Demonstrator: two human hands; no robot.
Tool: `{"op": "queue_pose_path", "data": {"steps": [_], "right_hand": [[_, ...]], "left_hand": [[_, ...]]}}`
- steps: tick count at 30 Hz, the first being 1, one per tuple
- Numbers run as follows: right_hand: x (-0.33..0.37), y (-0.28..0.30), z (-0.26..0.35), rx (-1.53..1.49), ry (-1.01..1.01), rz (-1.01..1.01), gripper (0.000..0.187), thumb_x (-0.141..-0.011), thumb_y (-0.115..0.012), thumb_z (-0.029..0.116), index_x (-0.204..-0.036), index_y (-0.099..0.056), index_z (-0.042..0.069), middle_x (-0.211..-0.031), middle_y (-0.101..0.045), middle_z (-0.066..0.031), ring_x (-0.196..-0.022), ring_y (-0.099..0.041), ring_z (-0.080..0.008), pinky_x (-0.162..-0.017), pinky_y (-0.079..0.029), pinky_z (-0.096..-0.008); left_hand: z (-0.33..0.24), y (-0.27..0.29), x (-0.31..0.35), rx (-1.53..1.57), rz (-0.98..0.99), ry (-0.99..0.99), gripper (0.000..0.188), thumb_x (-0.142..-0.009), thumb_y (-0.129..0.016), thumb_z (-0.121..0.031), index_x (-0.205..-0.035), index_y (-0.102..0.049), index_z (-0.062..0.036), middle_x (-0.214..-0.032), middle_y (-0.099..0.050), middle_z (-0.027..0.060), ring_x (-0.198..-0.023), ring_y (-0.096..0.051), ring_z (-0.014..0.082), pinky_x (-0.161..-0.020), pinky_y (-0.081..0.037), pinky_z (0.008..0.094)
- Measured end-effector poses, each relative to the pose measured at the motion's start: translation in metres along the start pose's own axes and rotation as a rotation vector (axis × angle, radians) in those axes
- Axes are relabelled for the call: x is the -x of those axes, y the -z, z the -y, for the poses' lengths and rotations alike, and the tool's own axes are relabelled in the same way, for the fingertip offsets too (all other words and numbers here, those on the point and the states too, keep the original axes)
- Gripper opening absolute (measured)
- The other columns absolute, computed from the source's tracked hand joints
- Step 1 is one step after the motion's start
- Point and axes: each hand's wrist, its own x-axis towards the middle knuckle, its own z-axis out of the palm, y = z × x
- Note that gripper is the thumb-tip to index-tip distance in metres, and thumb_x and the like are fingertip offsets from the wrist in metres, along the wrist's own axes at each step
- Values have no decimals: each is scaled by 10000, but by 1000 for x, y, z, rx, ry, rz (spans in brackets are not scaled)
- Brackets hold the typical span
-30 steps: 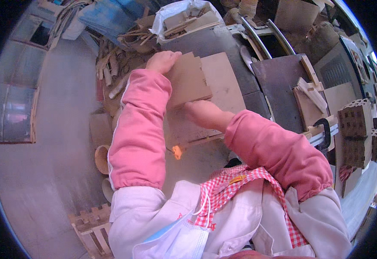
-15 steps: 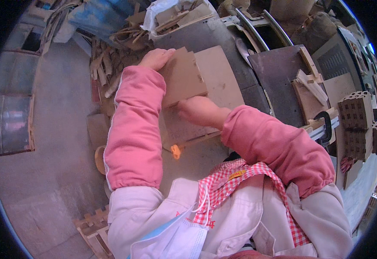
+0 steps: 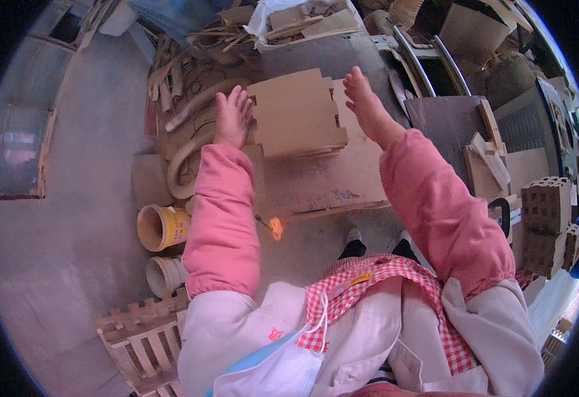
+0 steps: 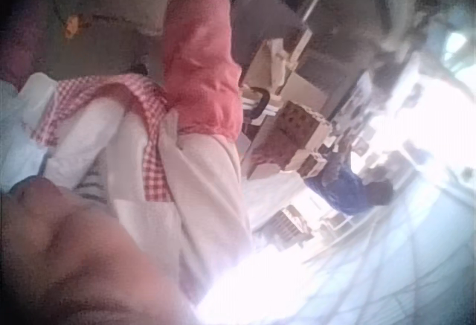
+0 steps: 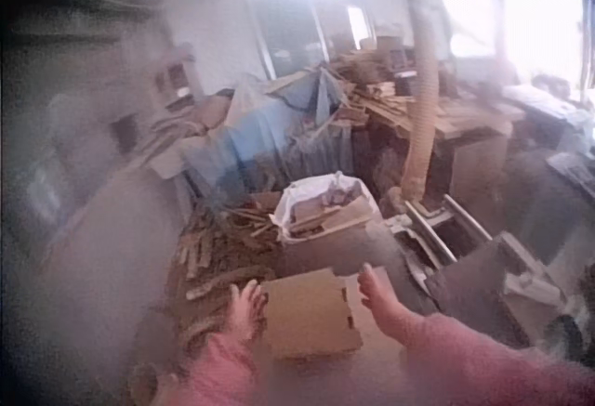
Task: The person repeatedly picks up small wooden blocks from a pile, places them into a jig on a table saw, and secures them with a clamp. They then remove the clamped blocks and return them to the pile, repeating this cycle throughout the clip.
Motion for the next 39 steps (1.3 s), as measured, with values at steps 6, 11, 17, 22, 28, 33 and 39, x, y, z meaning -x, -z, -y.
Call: {"op": "queue_pose_path", "data": {"steps": [6, 11, 17, 22, 28, 33, 39], "right_hand": [[-20, -24, -2, 35, -132, 286, 804, -929, -333, 664, -1407, -385, 20, -1400, -459, -127, -1275, -409, -245, -1081, -263, -373], [-18, -25, 2, 52, -174, 277, 860, -905, -335, 701, -1439, -328, 27, -1446, -415, -108, -1304, -390, -245, -1083, -268, -364], [27, -7, -13, 51, -125, 55, 923, -886, -247, 745, -1520, -111, 88, -1585, -117, -121, -1459, -92, -248, -1144, -112, -411], [42, -18, -17, -191, -171, 204, 862, -927, -315, 672, -1512, -132, 65, -1568, -180, -120, -1448, -137, -248, -1132, -217, -382], [38, -7, -6, -4, -183, 55, 829, -936, -363, 629, -1502, -180, 50, -1551, -227, -113, -1429, -181, -238, -1141, -173, -385], [45, -2, 9, 213, -50, 192, 721, -952, -392, 549, -1434, -302, 20, -1475, -340, -148, -1373, -294, -270, -1104, -242, -389], [43, -4, 22, 302, -33, 411, 834, -932, -420, 587, -1481, -208, -4, -1526, -248, -180, -1409, -240, -272, -1133, -200, -359]], "left_hand": [[4, -22, 10, -43, 57, -29, 807, -937, -120, -690, -1506, -229, -129, -1356, -480, 48, -1123, -504, 228, -978, -377, 337], [11, -21, 14, 7, 36, -77, 832, -939, -136, -684, -1508, -175, -78, -1530, -266, 101, -1381, -280, 254, -1119, -213, 355], [16, -15, 44, 79, 22, 16, 859, -913, -115, -718, -1520, -139, -110, -1578, -167, 80, -1429, -188, 270, -1136, -155, 425], [24, -25, 58, 146, 120, 10, 874, -920, -191, -709, -1505, -151, -61, -1527, -270, 92, -1368, -302, 248, -1113, -251, 383], [14, -13, 43, -120, -99, -78, 677, -979, -271, -569, -1377, -402, -37, -1337, -502, 93, -1227, -463, 245, -1027, -345, 359], [-2, -11, 33, -976, -118, -392, 450, -971, -424, -341, -974, -625, 62, -971, -653, 230, -969, -609, 355, -869, -438, 398], [-1, -22, 28, -1031, -136, -434, 422, -945, -445, -323, -914, -607, 66, -949, -619, 270, -922, -561, 458, -813, -436, 458]]}}
